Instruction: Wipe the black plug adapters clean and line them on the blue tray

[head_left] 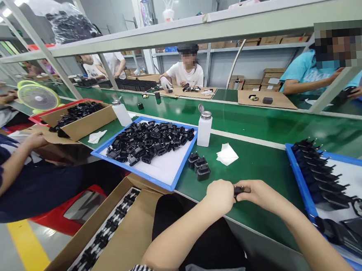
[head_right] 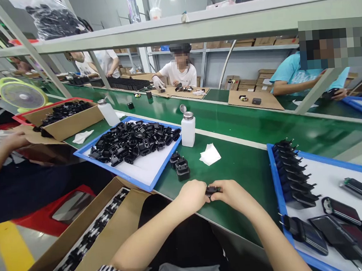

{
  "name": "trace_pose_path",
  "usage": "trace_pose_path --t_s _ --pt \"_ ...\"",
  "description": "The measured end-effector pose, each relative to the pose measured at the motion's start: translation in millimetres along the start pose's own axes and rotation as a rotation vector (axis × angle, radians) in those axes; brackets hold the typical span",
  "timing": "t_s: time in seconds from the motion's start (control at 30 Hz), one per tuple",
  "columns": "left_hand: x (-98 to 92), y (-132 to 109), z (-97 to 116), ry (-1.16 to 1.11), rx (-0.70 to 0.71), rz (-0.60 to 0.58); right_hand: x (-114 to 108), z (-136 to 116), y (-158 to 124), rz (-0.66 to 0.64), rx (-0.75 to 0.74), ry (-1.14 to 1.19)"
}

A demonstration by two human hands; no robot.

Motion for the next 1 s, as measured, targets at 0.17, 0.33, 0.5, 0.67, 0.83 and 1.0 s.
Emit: trace_pose_path --t_s 0.17,0.33,0.5,0.67,0.83,1.0 --pt "-25.3 -17.9 -49.7 0.088 -0.034 -0.076 13.0 -8.1 14.8 0.138 -0.068 0.155" --pt "-61.9 9.6 -78.6 -0.255 0.074 0.161 22.4 -11.7 38.7 0.194 -0.039 0.118" --pt "-34.9 30.4 -83.8 -0.449 0.008 0.081 21.7 13.0 56.2 0.349 0.024 0.485" --pt "-16.1 30.2 -86.9 -0.485 -0.024 0.135 37.1 20.6 89.5 0.481 0.077 0.895" --pt "-14.2 37.8 -85.5 -0.397 0.05 0.049 61.1 5.8 106.0 0.42 0.072 1.002" --pt "-4.8 26.0 -73.7 -0.36 0.171 -0.071 65.2 2.2 73.8 0.511 0.049 1.136"
Point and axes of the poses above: each hand's wrist, its own y-axis towards the middle knuckle, its own x-axis out of the palm, z = x × y, the point moved 7 cm from there along y, towards the middle knuckle, and after that the axes turned 10 degrees about -x, right-handed, at the moved point
